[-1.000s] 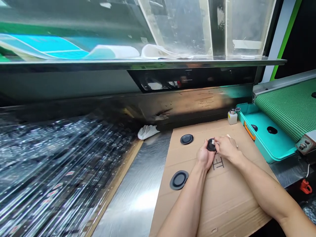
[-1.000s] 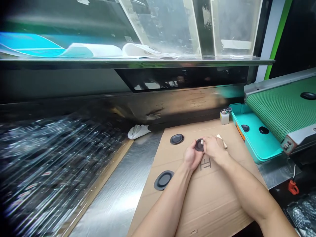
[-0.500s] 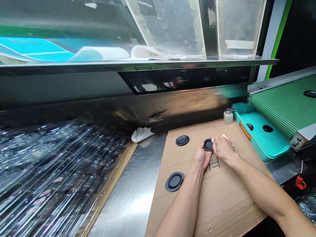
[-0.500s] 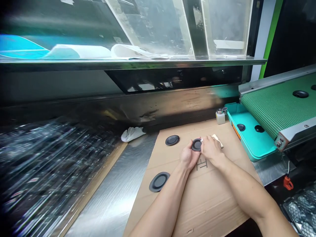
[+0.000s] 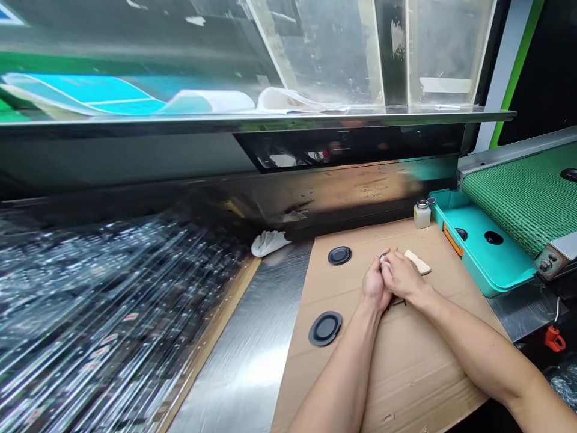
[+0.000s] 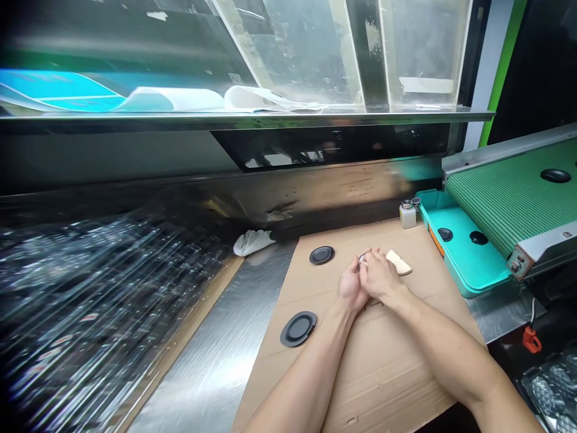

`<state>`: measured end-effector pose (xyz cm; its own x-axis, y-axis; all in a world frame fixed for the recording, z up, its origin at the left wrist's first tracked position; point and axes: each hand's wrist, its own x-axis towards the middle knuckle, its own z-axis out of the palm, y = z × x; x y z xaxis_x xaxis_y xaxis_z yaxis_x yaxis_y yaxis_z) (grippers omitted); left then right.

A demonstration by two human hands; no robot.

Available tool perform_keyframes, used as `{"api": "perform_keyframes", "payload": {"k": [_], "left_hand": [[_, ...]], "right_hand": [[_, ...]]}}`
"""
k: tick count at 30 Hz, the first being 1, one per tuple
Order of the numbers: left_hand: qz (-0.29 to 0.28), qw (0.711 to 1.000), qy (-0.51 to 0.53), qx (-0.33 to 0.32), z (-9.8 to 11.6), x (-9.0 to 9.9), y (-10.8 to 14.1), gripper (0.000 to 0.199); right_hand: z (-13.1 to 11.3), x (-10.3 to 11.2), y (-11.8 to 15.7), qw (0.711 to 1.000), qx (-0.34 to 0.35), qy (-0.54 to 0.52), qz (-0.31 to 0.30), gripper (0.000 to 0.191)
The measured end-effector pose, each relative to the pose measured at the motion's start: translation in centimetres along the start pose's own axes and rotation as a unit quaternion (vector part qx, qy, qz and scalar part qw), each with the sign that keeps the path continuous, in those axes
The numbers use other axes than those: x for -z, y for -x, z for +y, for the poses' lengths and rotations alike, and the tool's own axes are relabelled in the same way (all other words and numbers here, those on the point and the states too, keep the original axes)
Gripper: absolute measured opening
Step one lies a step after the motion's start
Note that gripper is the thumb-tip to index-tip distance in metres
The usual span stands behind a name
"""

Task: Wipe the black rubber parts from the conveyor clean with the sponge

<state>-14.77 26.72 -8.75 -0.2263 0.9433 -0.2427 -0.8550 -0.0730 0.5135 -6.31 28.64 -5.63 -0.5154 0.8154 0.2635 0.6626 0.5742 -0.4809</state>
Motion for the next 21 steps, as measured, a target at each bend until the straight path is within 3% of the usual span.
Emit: {"api": "perform_keyframes", "payload": {"k": [2, 6, 10, 14, 17, 19, 21], "left_hand": [[-0.001, 1.000, -0.003, 0.010, 0.1, 0.1, -0.1, 0.034], [0.015, 1.000, -0.004, -0.007, 0.5, 0.1, -0.1, 0.033], [0.030, 0.999, 0.002, 0.011, 1.0, 0.0, 0.1, 0.034], [0.025, 0.999, 0.017, 0.011, 1.7, 0.1, 0.1, 0.034], [0.026, 0.999, 0.029, 0.009, 2.5, 0.4, 0.0, 0.037], [0.028, 0.999, 0.038, 0.007, 3.1, 0.6, 0.0, 0.040], [0.035, 0.998, 0.049, 0.001, 3.7, 0.9, -0.1, 0.043]], "right_hand": [[-0.1, 0.3, 0.2, 0.999, 0.021, 0.007, -0.039, 0.014], [0.2, 0.8, 0.4, 0.996, -0.025, 0.080, -0.011, 0.019], [0.6, 0.8, 0.4, 0.993, 0.045, 0.091, -0.053, 0.019], [1.9, 1.3, -0.2, 0.992, -0.035, 0.124, 0.003, 0.024], [3.2, 2.6, -0.6, 0.993, -0.077, 0.090, 0.019, 0.022], [3.8, 3.6, -0.4, 0.997, -0.067, 0.044, -0.018, 0.024], [3.8, 4.7, 0.0, 0.992, -0.023, -0.014, -0.125, 0.027]]}}
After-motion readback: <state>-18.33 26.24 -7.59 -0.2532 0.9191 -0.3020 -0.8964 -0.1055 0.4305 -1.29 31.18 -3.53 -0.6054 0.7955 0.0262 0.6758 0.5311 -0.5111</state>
